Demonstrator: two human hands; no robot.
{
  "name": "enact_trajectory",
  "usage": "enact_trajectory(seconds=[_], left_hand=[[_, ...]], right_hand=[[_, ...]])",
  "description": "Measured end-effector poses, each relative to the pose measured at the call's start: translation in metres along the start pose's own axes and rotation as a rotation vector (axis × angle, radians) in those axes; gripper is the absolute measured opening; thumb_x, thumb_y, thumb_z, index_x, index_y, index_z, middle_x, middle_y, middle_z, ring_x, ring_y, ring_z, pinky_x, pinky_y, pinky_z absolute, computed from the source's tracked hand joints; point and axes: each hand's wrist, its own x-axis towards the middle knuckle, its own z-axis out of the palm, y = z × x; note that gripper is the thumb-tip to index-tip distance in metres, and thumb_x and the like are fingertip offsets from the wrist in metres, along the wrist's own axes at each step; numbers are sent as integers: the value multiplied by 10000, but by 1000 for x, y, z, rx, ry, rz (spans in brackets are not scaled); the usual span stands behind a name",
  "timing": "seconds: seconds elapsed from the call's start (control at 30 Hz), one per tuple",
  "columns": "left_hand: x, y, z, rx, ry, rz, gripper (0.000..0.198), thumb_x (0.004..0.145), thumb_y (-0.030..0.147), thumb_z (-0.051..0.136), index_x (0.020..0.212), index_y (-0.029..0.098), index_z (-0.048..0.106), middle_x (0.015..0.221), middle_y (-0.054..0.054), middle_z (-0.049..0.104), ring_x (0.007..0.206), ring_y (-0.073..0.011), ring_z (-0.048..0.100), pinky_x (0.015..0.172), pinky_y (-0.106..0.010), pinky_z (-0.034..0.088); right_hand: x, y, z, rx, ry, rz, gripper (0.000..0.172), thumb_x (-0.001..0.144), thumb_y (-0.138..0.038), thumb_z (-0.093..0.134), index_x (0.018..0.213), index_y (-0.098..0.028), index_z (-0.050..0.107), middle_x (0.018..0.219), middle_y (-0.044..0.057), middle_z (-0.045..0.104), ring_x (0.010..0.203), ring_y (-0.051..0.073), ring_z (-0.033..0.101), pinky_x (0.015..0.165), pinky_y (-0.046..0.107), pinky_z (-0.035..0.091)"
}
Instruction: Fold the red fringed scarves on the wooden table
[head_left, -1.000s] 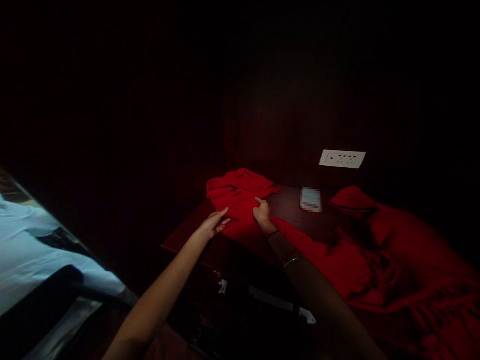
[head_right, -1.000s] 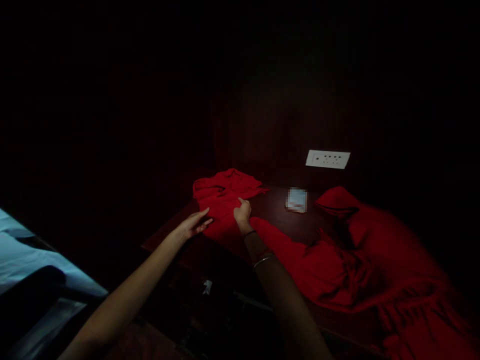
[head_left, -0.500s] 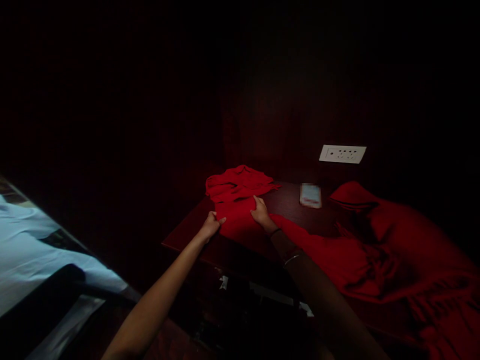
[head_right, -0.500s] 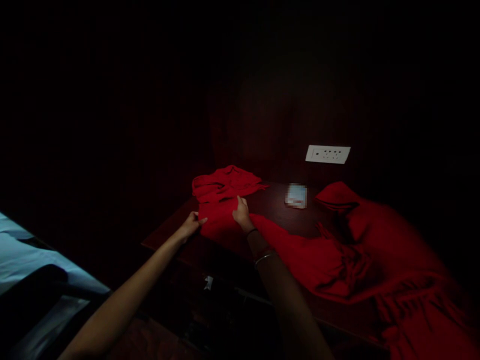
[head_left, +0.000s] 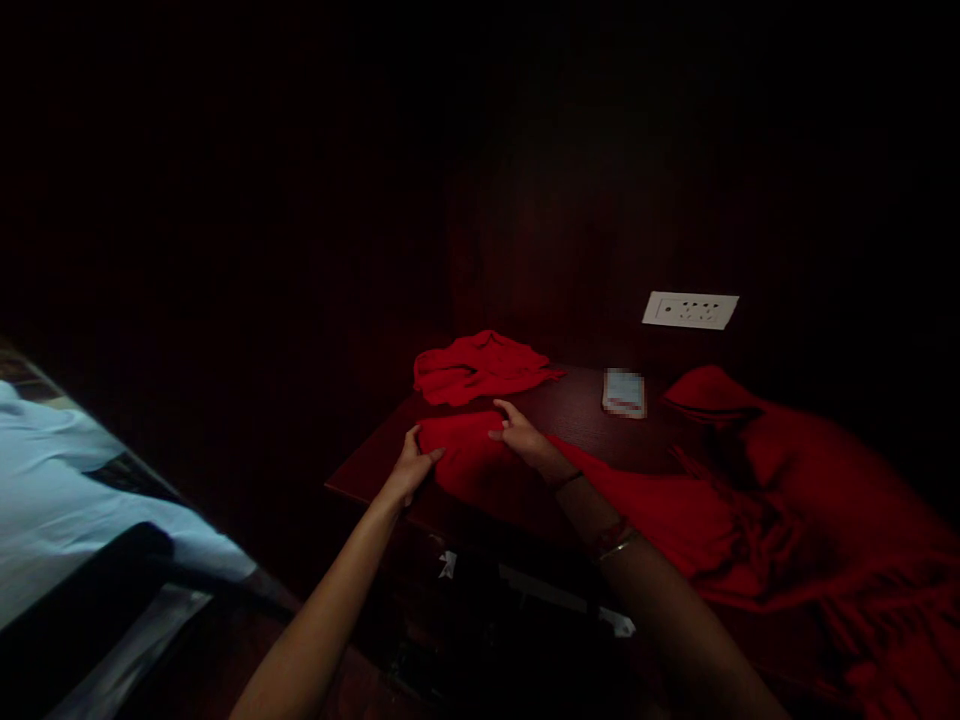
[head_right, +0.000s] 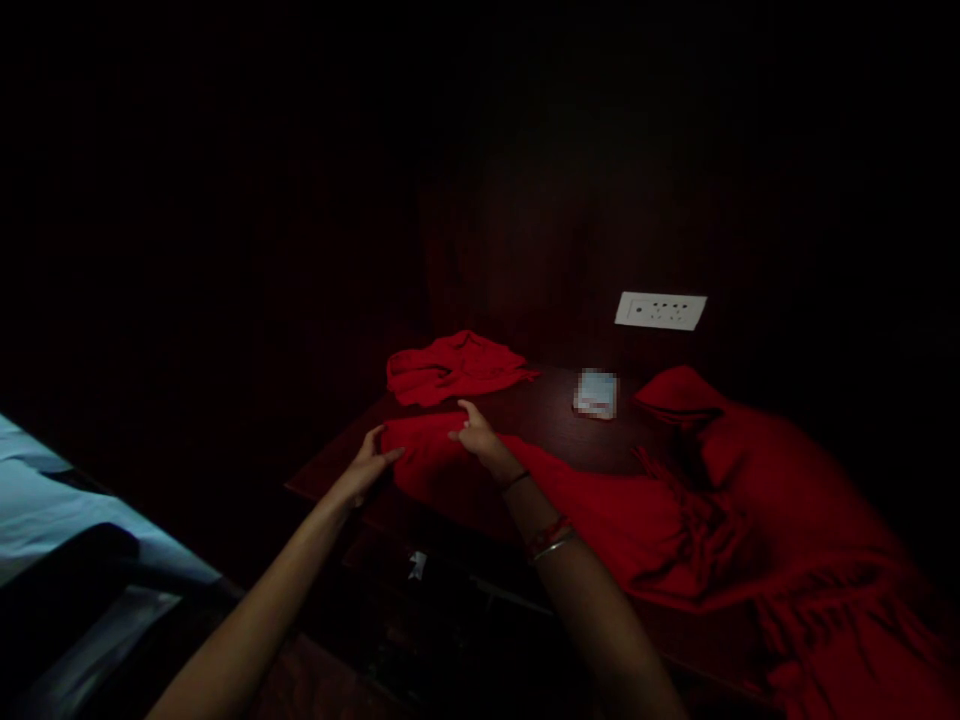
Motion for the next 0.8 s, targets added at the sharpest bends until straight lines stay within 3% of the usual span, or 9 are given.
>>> enact_trajectory(seconds=[0.07,0.17,0.3,0.43,0.5,0.57,0.67,0.8], left_hand=[[7,-2,4,-47,-34,-61,633,644,152,591,1201,207,294,1065,-74,515,806,-129,560,658,-212,452],[25,0,13,-103,-61,-94,586,663,133,552,1185,243,309,1008,-26,536,705,-80,567,600,-173,452],[41,7,16,64,-68,-14,573,662,194,596,1173,227,339,910,-27,550,591,-62,534,515,-161,431],[31,11,-3,247,-218,-107,614,645,342,631,1175,209,351,674,28,516,435,-26,424,441,-148,366],[22,14,-11,239,-325,-163,640,646,373,626,1194,212,337,603,55,479,425,-19,396,443,-137,338],[17,16,-12,224,-390,-130,701,625,347,650,1224,229,304,608,55,483,460,-26,418,451,-134,317],[16,20,-7,242,-358,-42,745,604,281,667,1242,235,283,629,45,502,500,-39,441,460,-140,301],[18,23,-12,347,-370,-167,673,637,289,621,1230,237,309,643,35,539,491,-37,435,440,-133,268]], right_hand=[[-3,-1,0,119,-28,83,649,646,-121,472,1245,-273,271,733,-47,539,493,46,470,495,172,412],[0,-1,-5,147,51,91,654,680,-106,401,1271,-282,183,825,-29,542,537,55,494,514,185,424],[7,1,-12,-140,140,12,680,681,-102,421,1295,-226,155,1040,40,512,812,112,537,699,234,434],[5,5,-2,-576,43,10,748,644,-55,462,1315,-146,144,1084,107,509,970,184,498,823,255,377],[5,6,3,-682,60,-35,737,645,-37,445,1314,-135,153,1094,116,509,995,189,489,836,242,365],[5,8,6,-719,80,-66,725,651,-36,438,1312,-137,159,1107,111,506,1006,182,485,834,225,366],[5,10,4,-728,78,-66,715,671,-53,441,1313,-153,144,1100,93,520,988,173,501,815,221,382],[3,14,-3,-717,91,-95,683,696,-99,486,1302,-162,177,1098,82,528,978,170,509,815,231,389]])
